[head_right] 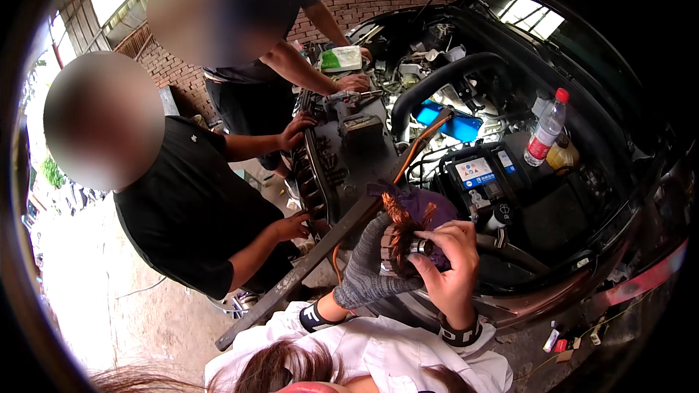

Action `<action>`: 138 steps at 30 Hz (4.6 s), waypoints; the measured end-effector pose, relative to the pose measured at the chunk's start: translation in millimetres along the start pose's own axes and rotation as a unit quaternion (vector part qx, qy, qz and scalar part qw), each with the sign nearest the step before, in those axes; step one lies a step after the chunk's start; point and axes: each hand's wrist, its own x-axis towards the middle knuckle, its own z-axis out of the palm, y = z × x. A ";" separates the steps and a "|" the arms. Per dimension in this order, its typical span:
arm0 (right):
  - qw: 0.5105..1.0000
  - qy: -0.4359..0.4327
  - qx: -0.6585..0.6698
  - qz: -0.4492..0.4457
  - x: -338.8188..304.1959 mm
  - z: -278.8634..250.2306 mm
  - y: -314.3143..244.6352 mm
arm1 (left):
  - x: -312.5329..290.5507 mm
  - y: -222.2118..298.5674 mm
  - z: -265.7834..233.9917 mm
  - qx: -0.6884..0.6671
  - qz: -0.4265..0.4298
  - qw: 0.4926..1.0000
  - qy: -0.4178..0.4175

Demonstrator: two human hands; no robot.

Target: The person holds a motor armature and manipulates the copper windings with gloved hands. They appear to be inspecting or adjusting the coils, possibly for repair or rewinding, while standing in a workshop environment.

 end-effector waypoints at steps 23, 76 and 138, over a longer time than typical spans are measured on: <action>0.994 0.024 0.035 0.099 -46.2 21.0 27.5 | -24.4 6.4 13.1 -0.248 -0.174 0.952 0.025; 0.715 -0.562 0.401 0.105 -308.8 240.3 -309.6 | -678.9 199.0 -15.7 -0.166 0.225 0.617 0.736; 0.557 -0.618 0.520 -0.195 -366.0 1023.7 -993.5 | -925.2 435.9 -949.8 0.202 -0.307 0.625 0.688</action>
